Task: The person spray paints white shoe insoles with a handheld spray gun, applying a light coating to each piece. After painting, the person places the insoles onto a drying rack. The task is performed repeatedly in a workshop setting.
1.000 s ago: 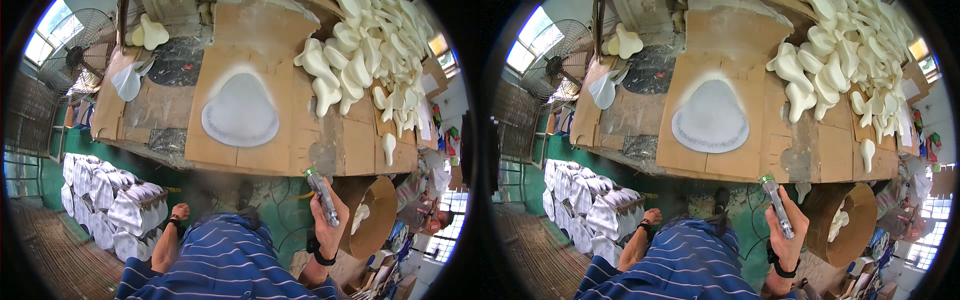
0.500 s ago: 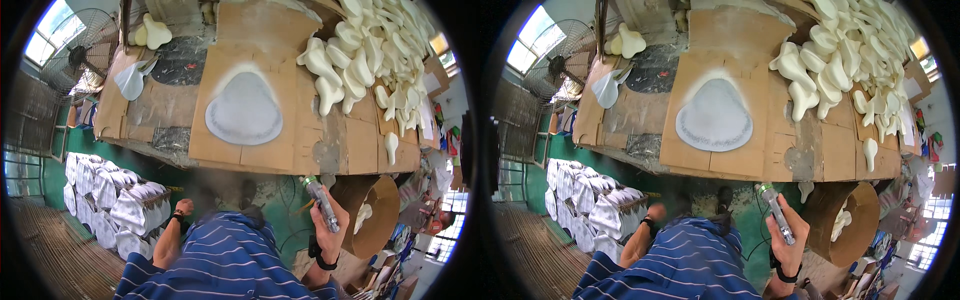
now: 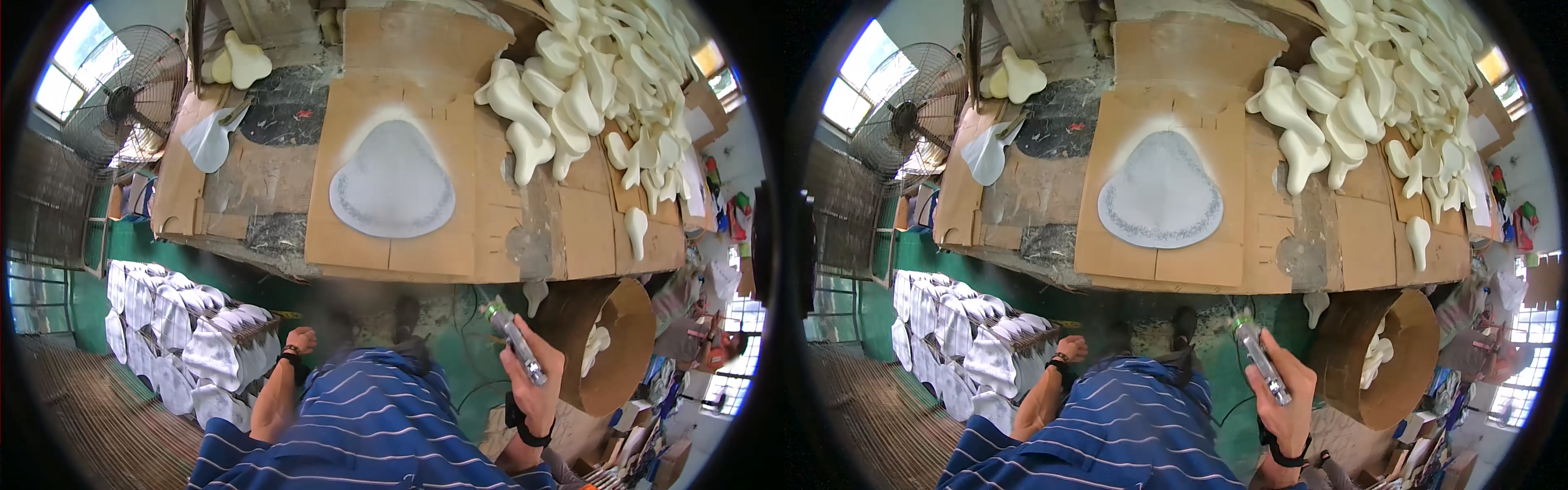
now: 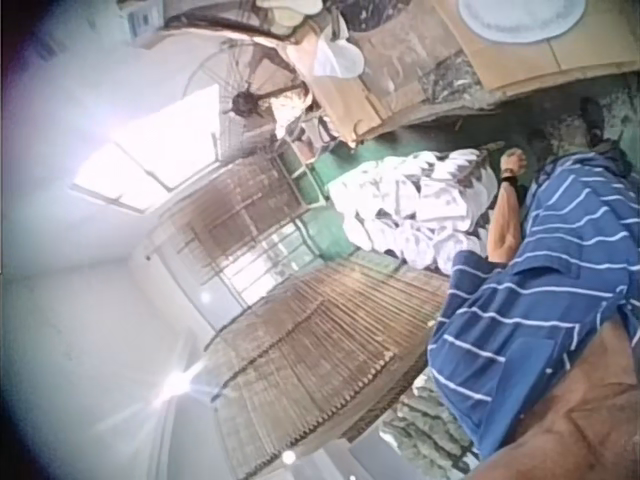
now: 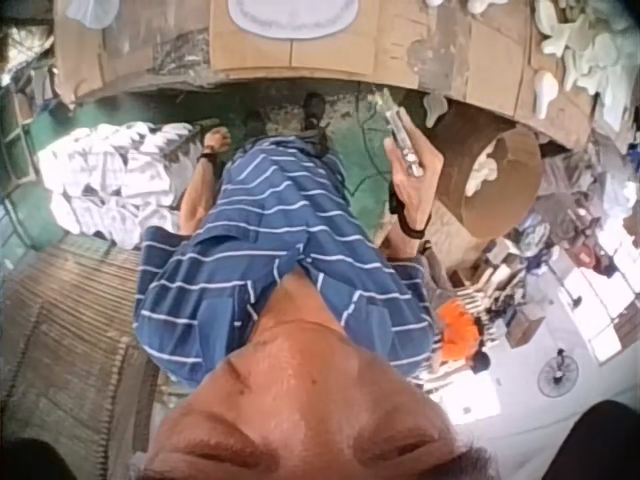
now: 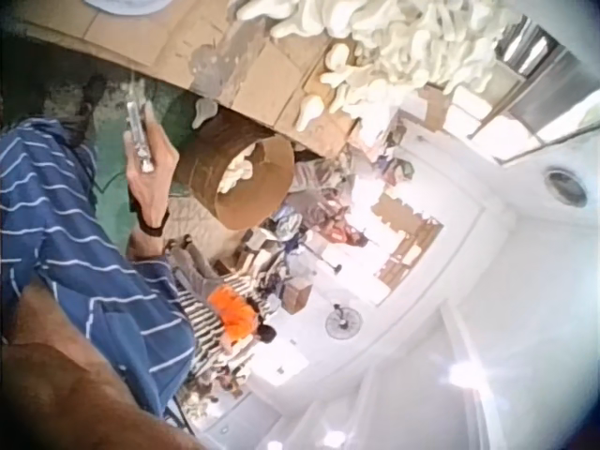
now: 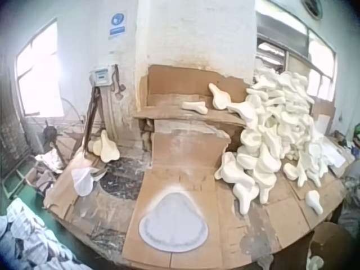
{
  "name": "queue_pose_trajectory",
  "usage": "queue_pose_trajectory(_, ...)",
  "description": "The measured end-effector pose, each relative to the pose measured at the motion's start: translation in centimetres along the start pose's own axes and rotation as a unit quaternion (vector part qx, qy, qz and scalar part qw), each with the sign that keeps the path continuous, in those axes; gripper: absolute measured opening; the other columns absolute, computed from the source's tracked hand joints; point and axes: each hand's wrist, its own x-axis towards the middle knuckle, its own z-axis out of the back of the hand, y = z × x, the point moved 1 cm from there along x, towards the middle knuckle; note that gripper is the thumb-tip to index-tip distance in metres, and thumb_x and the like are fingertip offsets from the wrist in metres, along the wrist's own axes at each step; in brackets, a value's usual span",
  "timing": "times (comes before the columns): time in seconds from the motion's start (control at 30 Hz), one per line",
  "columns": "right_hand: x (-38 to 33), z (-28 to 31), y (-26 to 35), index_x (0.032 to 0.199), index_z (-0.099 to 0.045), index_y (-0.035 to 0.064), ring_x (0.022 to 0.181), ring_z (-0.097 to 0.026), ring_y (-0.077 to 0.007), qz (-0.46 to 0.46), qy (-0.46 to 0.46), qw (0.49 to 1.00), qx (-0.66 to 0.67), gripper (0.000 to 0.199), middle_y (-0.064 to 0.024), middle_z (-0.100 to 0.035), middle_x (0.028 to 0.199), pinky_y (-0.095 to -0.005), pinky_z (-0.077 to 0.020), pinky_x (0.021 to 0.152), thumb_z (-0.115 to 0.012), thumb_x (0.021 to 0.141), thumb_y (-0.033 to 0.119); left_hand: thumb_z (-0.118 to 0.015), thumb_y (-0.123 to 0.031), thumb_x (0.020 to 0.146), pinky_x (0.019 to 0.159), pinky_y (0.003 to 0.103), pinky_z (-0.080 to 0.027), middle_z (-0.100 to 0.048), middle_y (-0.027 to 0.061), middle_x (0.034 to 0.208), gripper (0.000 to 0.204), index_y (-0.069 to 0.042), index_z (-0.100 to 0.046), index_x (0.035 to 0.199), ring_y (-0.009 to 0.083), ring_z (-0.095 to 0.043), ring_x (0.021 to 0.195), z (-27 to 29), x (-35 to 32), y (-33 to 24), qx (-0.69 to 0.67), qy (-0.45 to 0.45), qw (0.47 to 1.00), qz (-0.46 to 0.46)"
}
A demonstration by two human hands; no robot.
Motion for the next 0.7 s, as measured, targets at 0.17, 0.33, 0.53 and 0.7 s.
queue_pose_trajectory(0.17,-0.3,0.6,0.4,0.119,-0.061,-0.0026,0.073,-0.064,-0.0228,0.025,0.016,1.000,-0.010,0.049,-0.0169,-0.068,0.090,-0.0290,-0.0496,0.070,-0.071,0.071,-0.005,-0.063,-0.020,0.085,0.060,0.038,-0.056,-0.068,0.0090,0.092,0.034,-0.008,-0.060,0.117,0.0215,-0.069,0.075,-0.3,-0.2,-0.4,0.027,-0.008,1.000,0.013)
queue_pose_trajectory(0.33,0.3,0.4,-0.2,0.120,-0.061,-0.0043,0.069,-0.058,-0.0172,0.021,-0.085,0.996,0.010,0.044,-0.0143,-0.066,0.085,-0.0265,-0.0460,0.065,-0.069,0.077,0.002,-0.062,-0.021,0.086,0.060,0.036,-0.055,-0.068,0.0085,0.093,0.036,-0.007,-0.059,0.118,0.0214,-0.068,0.076,-0.1,0.7,-0.2,0.048,0.003,0.999,0.012)
queue_pose_trajectory(0.53,-1.6,1.3,-0.6,0.120,-0.061,-0.0041,0.068,-0.057,-0.0185,-0.018,-0.055,0.998,-0.040,0.045,-0.0141,-0.066,0.085,-0.0267,-0.0456,0.065,-0.070,0.077,0.003,-0.061,-0.023,0.087,0.061,0.036,-0.055,-0.068,0.0076,0.091,0.033,-0.007,-0.061,0.116,0.0210,-0.068,0.077,-1.5,0.5,-1.7,0.056,-0.006,0.998,-0.008)
queue_pose_trajectory(0.7,-1.2,0.5,0.7,0.121,-0.060,-0.0040,0.070,-0.059,-0.0215,0.010,-0.054,0.998,-0.007,0.047,-0.0155,-0.065,0.087,-0.0282,-0.0468,0.066,-0.069,0.075,-0.002,-0.061,-0.022,0.086,0.062,0.036,-0.055,-0.068,0.0075,0.090,0.032,-0.007,-0.062,0.114,0.0207,-0.069,0.077,1.7,4.5,1.6,-0.022,0.099,0.994,0.037)
